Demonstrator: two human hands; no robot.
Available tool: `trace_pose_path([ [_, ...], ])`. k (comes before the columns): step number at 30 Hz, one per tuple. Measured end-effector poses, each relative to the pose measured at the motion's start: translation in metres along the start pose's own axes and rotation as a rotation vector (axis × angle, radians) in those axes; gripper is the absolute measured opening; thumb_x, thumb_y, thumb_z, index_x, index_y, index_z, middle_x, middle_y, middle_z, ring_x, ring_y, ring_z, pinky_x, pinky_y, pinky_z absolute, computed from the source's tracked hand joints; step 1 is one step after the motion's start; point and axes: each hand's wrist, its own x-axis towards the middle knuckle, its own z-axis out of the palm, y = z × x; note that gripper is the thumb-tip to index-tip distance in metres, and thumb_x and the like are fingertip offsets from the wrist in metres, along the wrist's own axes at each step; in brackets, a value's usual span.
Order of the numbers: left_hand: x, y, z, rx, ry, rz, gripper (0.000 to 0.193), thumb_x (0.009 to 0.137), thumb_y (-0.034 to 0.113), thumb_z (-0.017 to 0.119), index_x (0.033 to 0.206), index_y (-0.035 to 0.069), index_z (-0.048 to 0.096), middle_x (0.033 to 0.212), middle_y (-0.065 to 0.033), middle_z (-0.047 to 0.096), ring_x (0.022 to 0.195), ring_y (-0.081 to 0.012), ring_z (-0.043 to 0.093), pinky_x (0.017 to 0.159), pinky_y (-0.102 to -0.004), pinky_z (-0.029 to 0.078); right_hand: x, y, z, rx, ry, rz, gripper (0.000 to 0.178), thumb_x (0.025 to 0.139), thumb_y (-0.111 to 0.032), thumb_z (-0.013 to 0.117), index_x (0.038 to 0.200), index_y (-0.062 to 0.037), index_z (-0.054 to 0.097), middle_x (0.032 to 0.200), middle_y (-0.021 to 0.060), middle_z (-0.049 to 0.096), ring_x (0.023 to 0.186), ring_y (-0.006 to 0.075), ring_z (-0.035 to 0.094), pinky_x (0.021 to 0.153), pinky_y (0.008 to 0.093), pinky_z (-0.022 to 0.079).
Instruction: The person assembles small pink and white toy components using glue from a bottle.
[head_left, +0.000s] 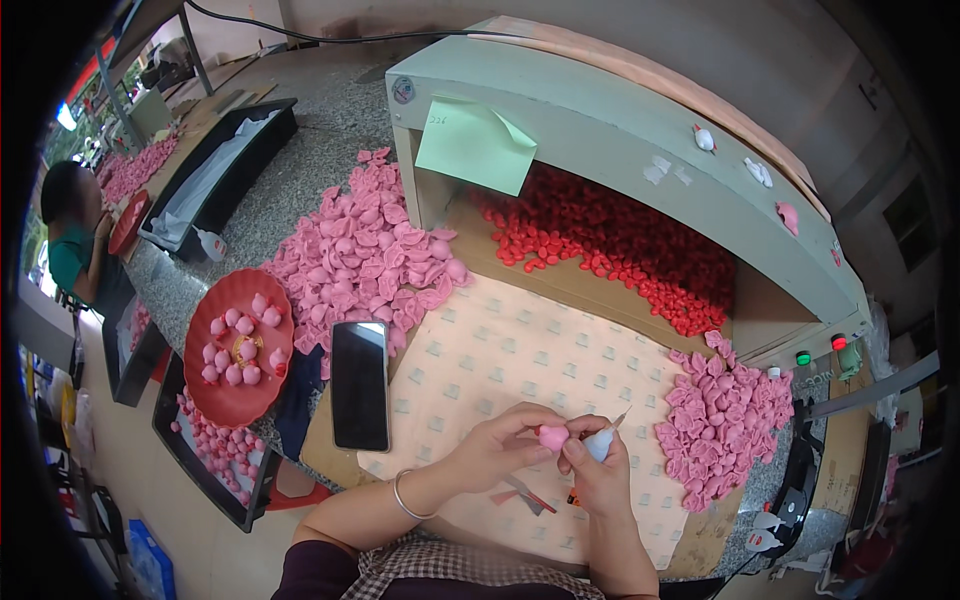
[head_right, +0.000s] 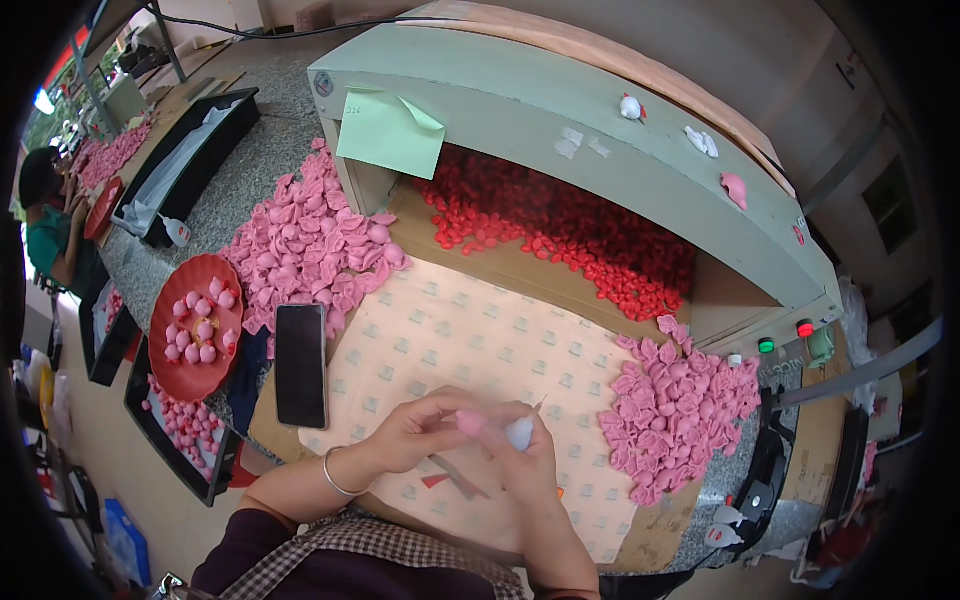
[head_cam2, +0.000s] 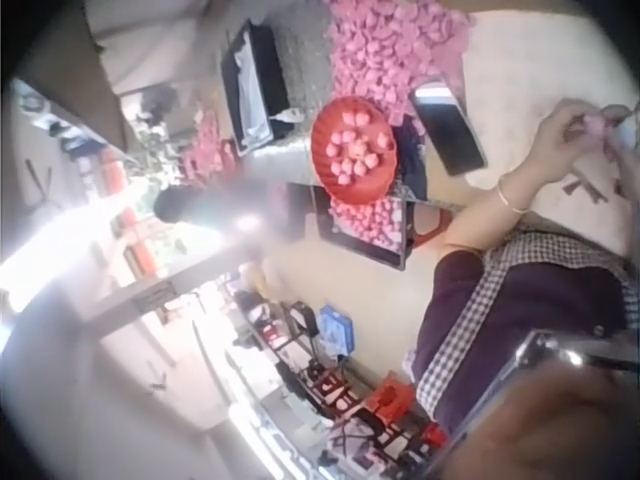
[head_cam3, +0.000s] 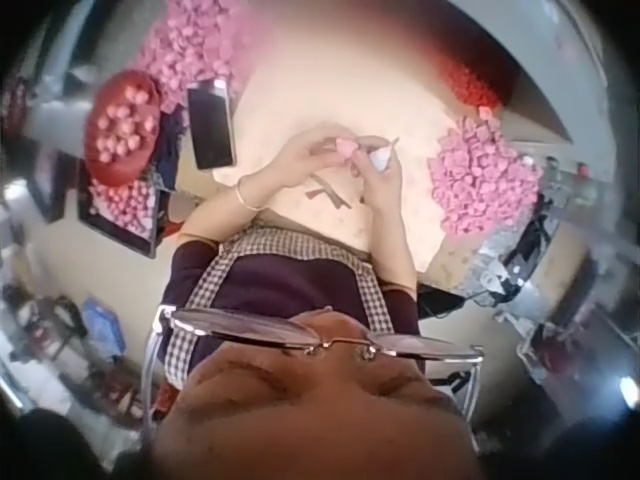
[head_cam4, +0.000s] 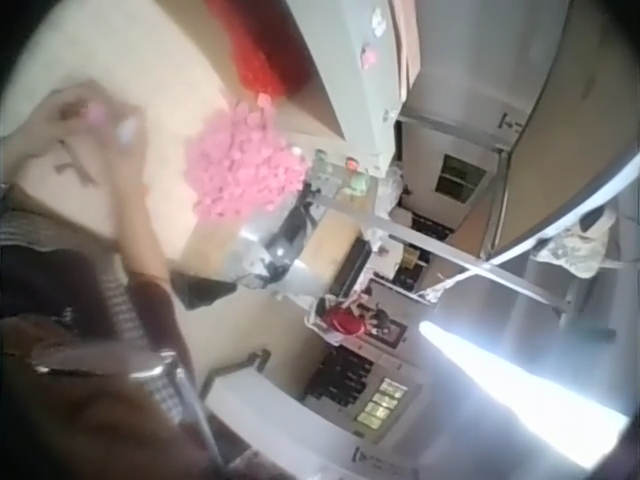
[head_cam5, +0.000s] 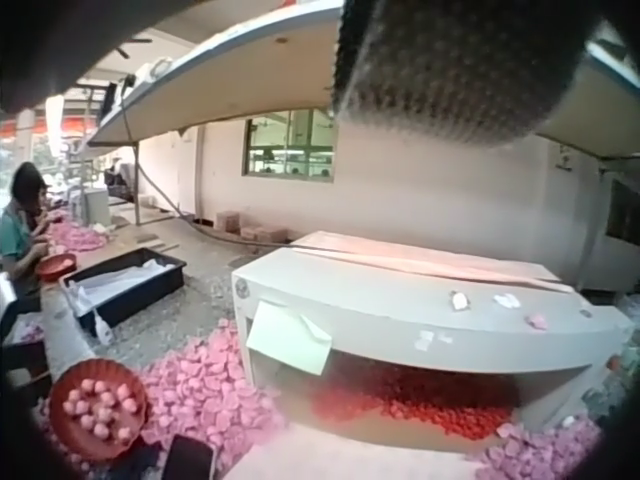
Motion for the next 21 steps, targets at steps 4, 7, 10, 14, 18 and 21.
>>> trace_pose_path([
  [4, 0.0, -0.004, -0.004, -0.134, 0.012, -0.08, 0.033, 0.082, 0.001, 0.048, 0.114, 0.003, 0.042, 0.111, -0.0069, 0.045, 0.104, -0.0181, 0.045, 0.088, -0.0318, 0.041, 0.0, 0.003, -0.002, 0.046, 0.004, -0.023, 0.015, 0.076, -0.005, 0.058, 0.089, -0.0015, 0.05, 0.077, 0.0055, 0.05, 0.057, 0.0111, 0.048, 0.05, 0.0222, 0.039],
  [7, 0.0, -0.001, -0.003, -0.272, 0.056, -0.141, 0.033, 0.083, 0.004, 0.046, 0.116, 0.004, 0.041, 0.11, -0.0063, 0.046, 0.103, -0.0168, 0.046, 0.088, -0.0323, 0.041, -0.001, 0.005, -0.002, 0.016, 0.009, -0.095, 0.013, 0.076, -0.004, 0.057, 0.087, -0.0008, 0.051, 0.079, 0.0062, 0.049, 0.058, 0.0112, 0.048, 0.05, 0.0223, 0.039],
  [10, 0.001, -0.001, -0.003, -0.397, 0.095, -0.183, 0.032, 0.084, 0.005, 0.045, 0.116, 0.005, 0.041, 0.11, -0.0061, 0.046, 0.102, -0.0157, 0.046, 0.088, -0.0325, 0.041, -0.002, 0.002, 0.001, -0.08, 0.035, -0.19, 0.011, 0.076, -0.003, 0.057, 0.084, -0.0003, 0.051, 0.082, 0.0066, 0.048, 0.059, 0.0112, 0.048, 0.052, 0.0221, 0.04],
  [14, 0.002, 0.001, 0.0, -0.452, 0.088, -0.191, 0.032, 0.085, 0.006, 0.045, 0.117, 0.006, 0.04, 0.112, -0.0066, 0.045, 0.104, -0.0161, 0.045, 0.087, -0.0326, 0.041, -0.001, 0.008, 0.0, -0.412, 0.085, -0.476, 0.011, 0.073, 0.001, 0.059, 0.082, -0.0007, 0.053, 0.084, 0.0067, 0.047, 0.062, 0.0112, 0.048, 0.055, 0.0212, 0.041],
  [18, 0.002, -0.002, -0.001, -0.451, 0.057, -0.157, 0.033, 0.085, 0.007, 0.045, 0.117, 0.006, 0.039, 0.113, -0.0074, 0.044, 0.105, -0.0171, 0.045, 0.088, -0.0335, 0.041, -0.002, 0.002, 0.009, -0.649, 0.114, -0.586, 0.015, 0.07, 0.004, 0.06, 0.082, -0.0012, 0.053, 0.082, 0.0072, 0.048, 0.064, 0.0113, 0.049, 0.056, 0.0209, 0.041],
  [21, 0.002, 0.001, 0.001, -0.394, 0.061, -0.152, 0.033, 0.085, 0.007, 0.045, 0.117, 0.005, 0.038, 0.113, -0.0082, 0.044, 0.105, -0.0179, 0.044, 0.089, -0.0347, 0.041, -0.004, 0.001, 0.012, -0.699, 0.162, -0.614, 0.016, 0.069, 0.005, 0.061, 0.082, -0.0012, 0.054, 0.08, 0.0078, 0.048, 0.066, 0.0119, 0.05, 0.057, 0.0214, 0.041],
])
